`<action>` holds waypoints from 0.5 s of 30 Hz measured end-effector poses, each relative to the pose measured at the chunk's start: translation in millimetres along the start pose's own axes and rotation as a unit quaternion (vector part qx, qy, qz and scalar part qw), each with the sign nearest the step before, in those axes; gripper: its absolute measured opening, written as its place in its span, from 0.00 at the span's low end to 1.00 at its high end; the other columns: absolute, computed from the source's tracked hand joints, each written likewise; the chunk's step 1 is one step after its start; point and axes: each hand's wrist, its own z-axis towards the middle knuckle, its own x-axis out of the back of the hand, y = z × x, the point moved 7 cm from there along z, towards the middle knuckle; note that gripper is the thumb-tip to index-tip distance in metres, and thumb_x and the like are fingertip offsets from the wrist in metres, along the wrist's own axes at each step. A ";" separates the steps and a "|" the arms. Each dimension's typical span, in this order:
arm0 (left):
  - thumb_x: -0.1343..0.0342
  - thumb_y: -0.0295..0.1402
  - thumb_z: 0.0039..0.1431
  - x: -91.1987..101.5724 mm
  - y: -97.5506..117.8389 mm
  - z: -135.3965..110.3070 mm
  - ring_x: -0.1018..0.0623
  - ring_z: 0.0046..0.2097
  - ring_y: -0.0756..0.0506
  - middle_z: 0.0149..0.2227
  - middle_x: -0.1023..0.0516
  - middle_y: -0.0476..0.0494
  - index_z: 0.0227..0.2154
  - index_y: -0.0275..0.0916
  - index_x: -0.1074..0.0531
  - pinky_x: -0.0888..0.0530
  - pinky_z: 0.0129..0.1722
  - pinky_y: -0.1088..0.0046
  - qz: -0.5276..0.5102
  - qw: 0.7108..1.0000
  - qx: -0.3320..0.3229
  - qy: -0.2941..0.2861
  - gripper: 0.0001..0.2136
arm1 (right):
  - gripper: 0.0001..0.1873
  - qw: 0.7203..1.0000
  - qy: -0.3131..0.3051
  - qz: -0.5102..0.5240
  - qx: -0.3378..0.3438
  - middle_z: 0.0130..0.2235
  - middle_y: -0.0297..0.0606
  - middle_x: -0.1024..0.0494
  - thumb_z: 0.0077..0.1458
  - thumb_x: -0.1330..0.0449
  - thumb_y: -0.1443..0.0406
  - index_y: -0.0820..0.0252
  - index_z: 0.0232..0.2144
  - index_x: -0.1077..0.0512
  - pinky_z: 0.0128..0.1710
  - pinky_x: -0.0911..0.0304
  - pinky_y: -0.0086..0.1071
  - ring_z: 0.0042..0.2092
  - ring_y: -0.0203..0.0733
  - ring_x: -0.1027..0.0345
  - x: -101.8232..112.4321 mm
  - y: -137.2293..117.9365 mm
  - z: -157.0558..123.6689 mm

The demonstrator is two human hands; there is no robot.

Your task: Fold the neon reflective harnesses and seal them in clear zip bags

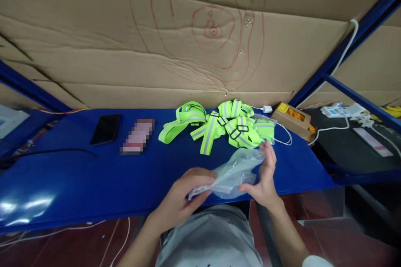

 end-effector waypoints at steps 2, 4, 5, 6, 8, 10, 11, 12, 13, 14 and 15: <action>0.37 0.28 0.61 3.9 -0.5 -0.8 0.27 0.61 0.41 0.58 0.25 0.43 0.57 0.50 0.33 0.35 0.66 0.54 0.032 0.999 -0.034 0.020 0.23 | 0.64 0.999 -0.025 0.044 -0.015 0.73 0.56 0.59 0.50 0.38 0.35 0.52 0.74 0.66 0.67 0.45 0.64 0.71 0.66 0.51 -4.2 3.6 -0.5; 0.31 0.31 0.56 1.6 -9.2 -3.3 0.31 0.65 0.38 0.62 0.29 0.39 0.63 0.50 0.40 0.40 0.69 0.50 0.053 0.998 -0.034 0.030 0.35 | 0.61 0.997 -0.066 0.038 0.008 0.71 0.55 0.52 0.52 0.35 0.39 0.49 0.74 0.62 0.65 0.41 0.61 0.69 0.64 0.45 -9.0 -3.1 0.8; 0.31 0.32 0.55 -0.1 -14.5 -5.3 0.32 0.66 0.37 0.63 0.30 0.39 0.65 0.49 0.43 0.39 0.69 0.50 0.060 0.997 -0.028 0.033 0.38 | 0.58 0.996 -0.077 0.018 0.031 0.69 0.54 0.47 0.53 0.34 0.42 0.48 0.74 0.60 0.64 0.39 0.59 0.68 0.62 0.43 -9.0 -9.2 2.2; 0.32 0.32 0.56 -1.1 -19.5 -7.8 0.33 0.67 0.38 0.62 0.29 0.39 0.65 0.49 0.44 0.38 0.68 0.51 0.067 0.997 -0.020 0.037 0.38 | 0.56 0.995 -0.083 -0.006 0.056 0.67 0.53 0.43 0.53 0.33 0.44 0.47 0.73 0.57 0.62 0.38 0.58 0.66 0.62 0.41 -7.4 -15.8 3.9; 0.37 0.29 0.60 1.0 -27.4 -13.2 0.32 0.66 0.39 0.58 0.25 0.41 0.63 0.49 0.39 0.34 0.66 0.55 0.076 0.996 0.003 0.045 0.30 | 0.52 0.990 -0.112 -0.045 0.076 0.62 0.51 0.35 0.54 0.32 0.46 0.46 0.72 0.53 0.59 0.35 0.55 0.62 0.59 0.37 -4.0 -25.4 8.0; 0.42 0.27 0.64 8.3 -33.0 -18.3 0.27 0.62 0.40 0.53 0.22 0.42 0.57 0.47 0.33 0.29 0.61 0.60 0.052 0.996 0.035 0.061 0.20 | 0.48 0.978 -0.196 -0.055 0.049 0.58 0.49 0.31 0.54 0.32 0.46 0.46 0.70 0.47 0.56 0.33 0.52 0.58 0.57 0.33 -5.6 -28.5 9.6; 0.44 0.28 0.65 12.2 -35.0 -20.5 0.25 0.59 0.41 0.52 0.21 0.42 0.54 0.46 0.31 0.27 0.58 0.62 0.027 0.996 0.053 0.069 0.16 | 0.45 0.967 -0.247 -0.054 0.027 0.57 0.47 0.29 0.54 0.32 0.45 0.46 0.68 0.43 0.56 0.33 0.51 0.57 0.56 0.32 -7.8 -28.9 8.2; 0.45 0.29 0.66 15.7 -37.0 -22.7 0.23 0.56 0.41 0.50 0.21 0.41 0.52 0.44 0.30 0.26 0.55 0.64 -0.002 0.994 0.072 0.078 0.13 | 0.44 0.956 -0.289 -0.046 0.007 0.57 0.47 0.29 0.53 0.32 0.44 0.46 0.66 0.39 0.56 0.33 0.50 0.58 0.56 0.32 -9.8 -29.7 5.6; 0.46 0.31 0.67 19.1 -38.7 -24.8 0.21 0.52 0.41 0.48 0.21 0.41 0.50 0.42 0.29 0.25 0.52 0.65 -0.029 0.991 0.092 0.092 0.10 | 0.44 0.948 -0.317 -0.032 -0.011 0.59 0.47 0.30 0.51 0.31 0.44 0.46 0.65 0.38 0.58 0.33 0.51 0.60 0.57 0.34 -11.5 -30.9 2.6; 0.47 0.32 0.68 21.8 -40.2 -27.0 0.20 0.49 0.42 0.46 0.20 0.40 0.47 0.41 0.28 0.25 0.49 0.67 -0.050 0.986 0.111 0.111 0.08 | 0.44 0.945 -0.326 -0.008 -0.025 0.61 0.47 0.32 0.50 0.30 0.44 0.47 0.65 0.37 0.60 0.34 0.51 0.63 0.58 0.36 -13.0 -32.1 -0.1; 0.47 0.34 0.68 24.1 -41.5 -29.0 0.20 0.46 0.42 0.44 0.21 0.40 0.45 0.40 0.28 0.25 0.46 0.68 -0.060 0.981 0.130 0.133 0.07 | 0.42 0.946 -0.321 0.025 -0.043 0.63 0.48 0.33 0.51 0.30 0.45 0.48 0.64 0.36 0.61 0.35 0.50 0.64 0.58 0.37 -14.9 -31.8 -2.4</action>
